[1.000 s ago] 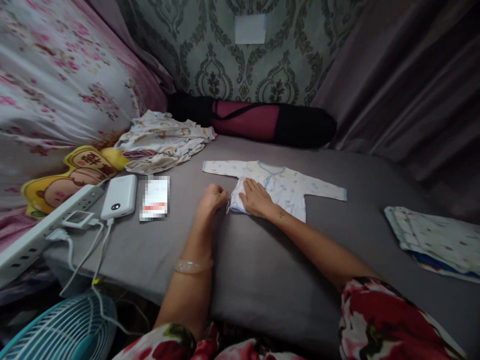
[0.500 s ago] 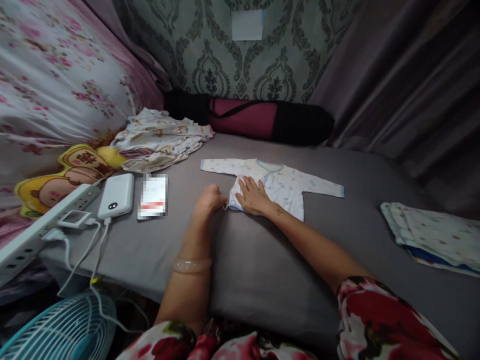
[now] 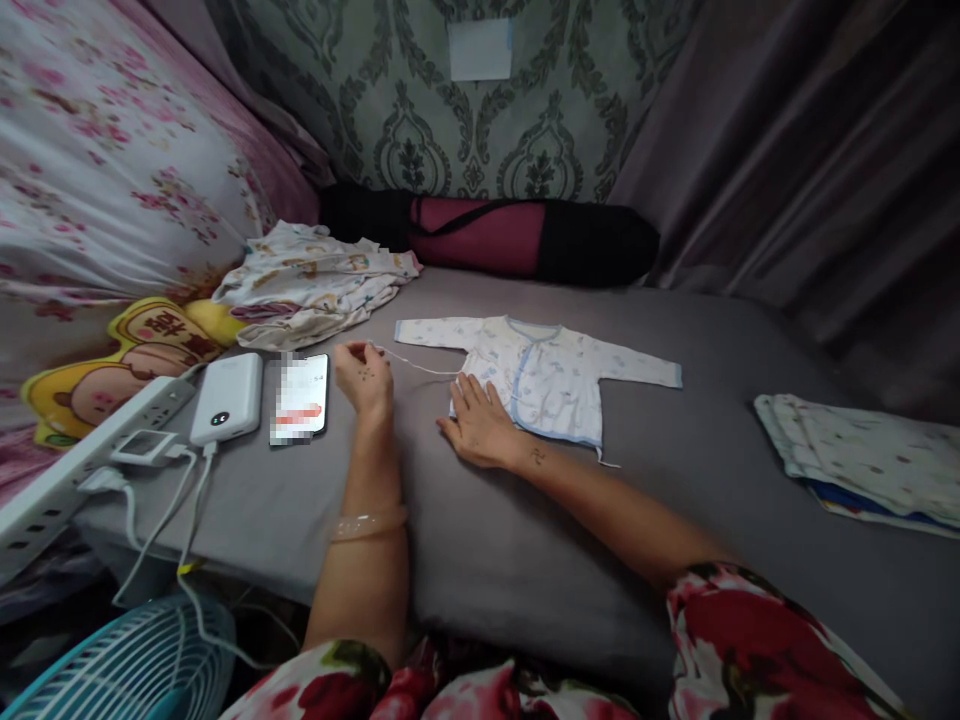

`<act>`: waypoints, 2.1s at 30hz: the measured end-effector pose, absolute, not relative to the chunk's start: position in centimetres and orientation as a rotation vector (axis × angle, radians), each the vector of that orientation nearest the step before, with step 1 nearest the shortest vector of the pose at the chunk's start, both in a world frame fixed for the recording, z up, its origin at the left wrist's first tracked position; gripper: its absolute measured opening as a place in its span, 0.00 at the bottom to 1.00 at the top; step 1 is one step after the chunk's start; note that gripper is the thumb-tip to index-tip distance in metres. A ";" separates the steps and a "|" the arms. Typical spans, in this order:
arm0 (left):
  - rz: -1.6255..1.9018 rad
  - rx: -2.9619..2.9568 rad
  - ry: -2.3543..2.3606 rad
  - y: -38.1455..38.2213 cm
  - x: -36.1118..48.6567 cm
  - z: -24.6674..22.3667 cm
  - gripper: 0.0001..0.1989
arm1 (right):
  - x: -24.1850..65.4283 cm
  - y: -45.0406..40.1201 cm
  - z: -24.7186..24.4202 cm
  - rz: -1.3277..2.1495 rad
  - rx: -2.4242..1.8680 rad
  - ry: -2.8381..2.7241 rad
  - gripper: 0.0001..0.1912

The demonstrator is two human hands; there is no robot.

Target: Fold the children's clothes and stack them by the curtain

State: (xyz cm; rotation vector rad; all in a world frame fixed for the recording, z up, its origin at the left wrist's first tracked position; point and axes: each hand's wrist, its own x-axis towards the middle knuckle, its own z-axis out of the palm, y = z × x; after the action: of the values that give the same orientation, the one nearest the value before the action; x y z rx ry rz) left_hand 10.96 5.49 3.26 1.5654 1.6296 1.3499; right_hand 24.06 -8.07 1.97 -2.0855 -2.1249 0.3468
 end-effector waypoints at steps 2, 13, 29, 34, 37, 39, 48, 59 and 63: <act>1.454 1.447 1.578 5.5 11.3 3.6 0.04 | 23.3 -8.9 2.4 0.421 -2.011 -2.180 0.37; 1.089 1.778 0.578 -0.6 18.3 5.3 0.15 | 25.0 -15.1 6.4 0.750 -1.296 -2.587 0.21; 0.345 2.647 0.613 -2.2 19.4 1.3 0.15 | 36.0 -11.8 0.9 0.172 -2.267 -1.694 0.26; 0.201 2.609 0.747 -2.3 19.1 2.0 0.15 | 35.4 -12.1 0.6 0.195 -2.355 -1.733 0.31; 0.208 2.612 0.751 -2.3 19.0 2.0 0.15 | 34.8 -12.8 1.2 0.186 -2.355 -1.781 0.32; 0.221 2.618 0.748 -2.2 19.0 1.9 0.15 | 34.3 -13.7 1.5 0.215 -2.331 -1.842 0.32; 0.399 2.654 0.752 -2.7 19.5 1.6 0.13 | 32.2 -19.5 3.2 0.456 -2.054 -2.097 0.34; 0.198 2.678 0.500 -3.8 20.5 0.4 0.23 | 38.9 -16.7 1.3 0.271 -2.150 -1.728 0.28; 0.157 2.683 0.511 -3.7 20.5 0.3 0.24 | 41.3 -14.8 0.5 0.327 -2.345 -1.691 0.33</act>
State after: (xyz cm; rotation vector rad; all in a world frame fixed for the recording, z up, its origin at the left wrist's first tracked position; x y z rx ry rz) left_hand 20.48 -3.67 0.25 2.6828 0.5114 0.1565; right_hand 41.34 -14.79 0.45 -2.3449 -1.6906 0.3266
